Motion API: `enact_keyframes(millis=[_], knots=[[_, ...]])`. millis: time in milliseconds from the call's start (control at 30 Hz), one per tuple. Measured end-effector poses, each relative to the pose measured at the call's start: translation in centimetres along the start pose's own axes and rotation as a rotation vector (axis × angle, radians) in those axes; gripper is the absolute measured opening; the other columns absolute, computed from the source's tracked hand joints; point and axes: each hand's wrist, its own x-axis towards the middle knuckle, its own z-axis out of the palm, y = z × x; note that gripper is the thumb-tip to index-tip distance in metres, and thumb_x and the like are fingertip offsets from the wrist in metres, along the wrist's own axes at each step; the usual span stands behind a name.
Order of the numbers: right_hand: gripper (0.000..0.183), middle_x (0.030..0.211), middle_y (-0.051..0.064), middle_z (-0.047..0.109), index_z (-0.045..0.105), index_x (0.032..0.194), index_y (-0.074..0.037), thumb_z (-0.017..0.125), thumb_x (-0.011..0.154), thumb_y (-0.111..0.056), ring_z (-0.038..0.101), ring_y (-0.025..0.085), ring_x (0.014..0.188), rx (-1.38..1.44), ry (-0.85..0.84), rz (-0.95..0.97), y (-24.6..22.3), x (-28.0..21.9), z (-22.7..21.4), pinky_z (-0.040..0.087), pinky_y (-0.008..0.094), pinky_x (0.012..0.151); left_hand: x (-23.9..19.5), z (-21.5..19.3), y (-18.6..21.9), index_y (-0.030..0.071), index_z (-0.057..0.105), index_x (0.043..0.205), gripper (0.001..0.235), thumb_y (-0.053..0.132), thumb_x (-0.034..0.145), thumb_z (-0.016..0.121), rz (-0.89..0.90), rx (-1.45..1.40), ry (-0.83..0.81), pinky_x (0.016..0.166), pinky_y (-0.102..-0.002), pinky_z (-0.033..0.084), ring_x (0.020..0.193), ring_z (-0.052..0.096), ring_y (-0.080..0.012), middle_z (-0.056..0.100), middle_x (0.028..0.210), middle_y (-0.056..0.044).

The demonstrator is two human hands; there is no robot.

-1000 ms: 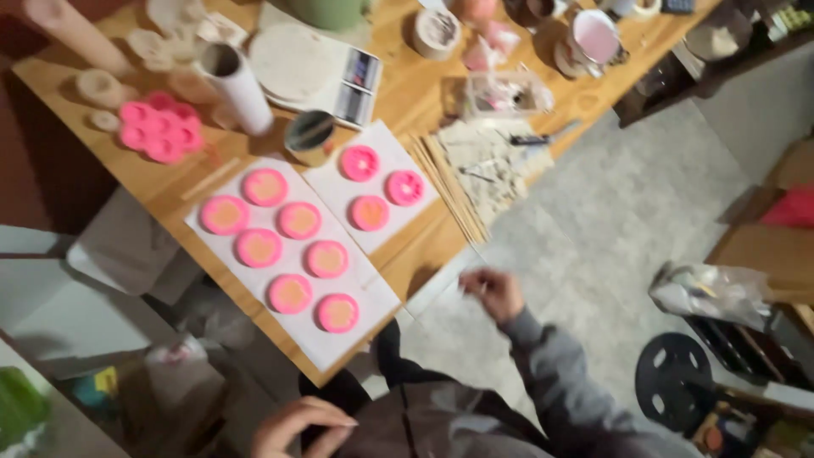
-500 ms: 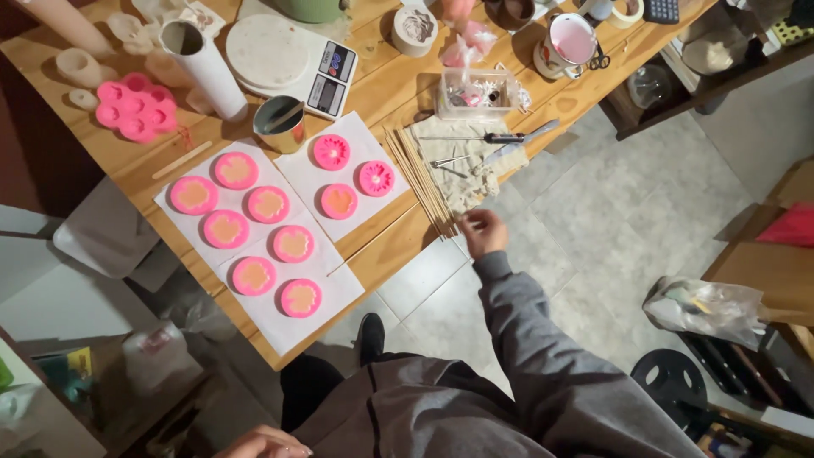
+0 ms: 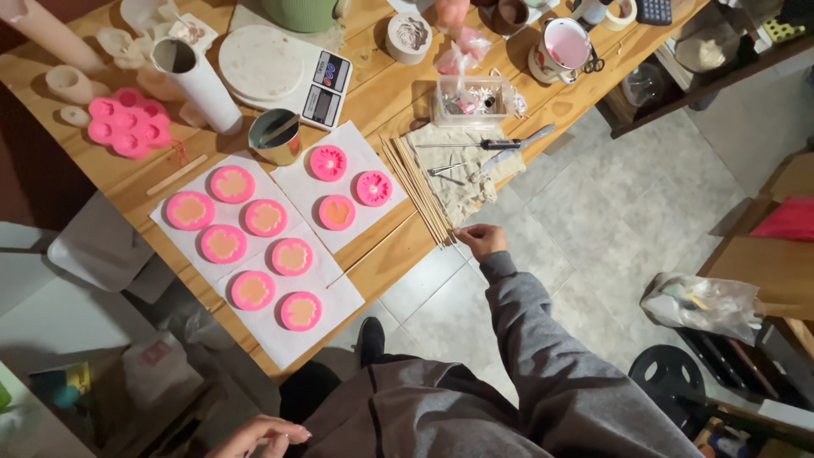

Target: The person handles pink circular wax items on a wooden table, using a digital scale and calculator. They insert wooden sticks into the center of the wax circles to create candle wicks, arranging them on a white surface.

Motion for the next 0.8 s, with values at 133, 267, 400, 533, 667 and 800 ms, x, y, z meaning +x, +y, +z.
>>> enact_keyframes(millis=[133, 267, 400, 533, 667, 800], knots=[[0.027, 0.059, 0.001, 0.062, 0.080, 0.081, 0.000, 0.085, 0.083, -0.026, 0.050, 0.011, 0.053, -0.012, 0.030, -0.073, 0.1, -0.4, -0.1, 0.045, 0.026, 0.053, 0.1, -0.4, -0.4, 0.005, 0.080, 0.093, 0.012, 0.007, 0.085, 0.072, -0.038, 0.005, 0.006, 0.080, -0.033, 0.072, 0.085, 0.090, -0.0173, 0.090, 0.090, -0.010], [0.010, 0.085, 0.007, 0.072, 0.074, 0.097, 0.001, 0.075, 0.090, -0.007, 0.066, 0.015, 0.077, 0.306, -0.089, -0.277, -4.3, -5.9, -0.7, 0.056, 0.027, 0.076, 1.1, 0.7, 1.1, -0.001, 0.081, 0.087, 0.013, 0.007, 0.084, 0.071, -0.048, -0.015, 0.251, 0.070, -0.031, 0.073, 0.071, 0.088, -0.0186, 0.089, 0.077, -0.013], [0.009, 0.083, 0.003, 0.075, 0.074, 0.086, -0.006, 0.073, 0.085, 0.003, 0.069, 0.014, 0.074, 0.359, -0.659, -0.460, -16.9, -19.2, 0.3, 0.054, 0.027, 0.075, 4.9, 3.0, 6.7, -0.007, 0.040, 0.149, 0.066, -0.001, 0.087, 0.062, 0.018, -0.292, 0.282, 0.100, -0.044, 0.061, 0.127, 0.067, -0.0344, 0.062, 0.141, -0.029], [0.005, 0.089, 0.008, 0.073, 0.072, 0.090, -0.002, 0.076, 0.091, -0.004, 0.068, 0.021, 0.078, 0.320, -0.933, -0.597, -21.2, -24.3, 2.3, 0.055, 0.031, 0.074, 5.6, 4.3, 13.2, -0.003, 0.026, 0.154, 0.064, 0.021, 0.101, 0.053, 0.186, -0.384, 0.114, 0.116, -0.055, 0.046, 0.144, 0.051, -0.0401, 0.049, 0.152, -0.033], [0.021, 0.102, 0.008, 0.072, 0.070, 0.105, -0.001, 0.078, 0.089, -0.012, 0.067, 0.021, 0.087, 0.259, -1.016, -0.572, -24.0, -24.6, 2.8, 0.053, 0.032, 0.080, 1.5, 2.6, 10.9, -0.011, 0.067, 0.110, 0.032, 0.012, 0.103, 0.047, 0.088, -0.347, 0.298, 0.090, -0.039, 0.065, 0.095, 0.084, -0.0320, 0.085, 0.098, -0.025], [0.046, 0.160, 0.018, 0.044, 0.041, 0.154, 0.001, 0.039, 0.110, -0.013, 0.045, 0.032, 0.146, -0.251, 0.079, -0.657, -14.6, -12.2, 2.7, 0.034, 0.041, 0.120, -2.7, -4.2, 5.7, 0.001, 0.057, 0.128, 0.035, 0.024, 0.110, 0.038, 0.284, -0.189, 0.299, 0.102, -0.047, 0.064, 0.109, 0.081, -0.0335, 0.082, 0.110, -0.023]])
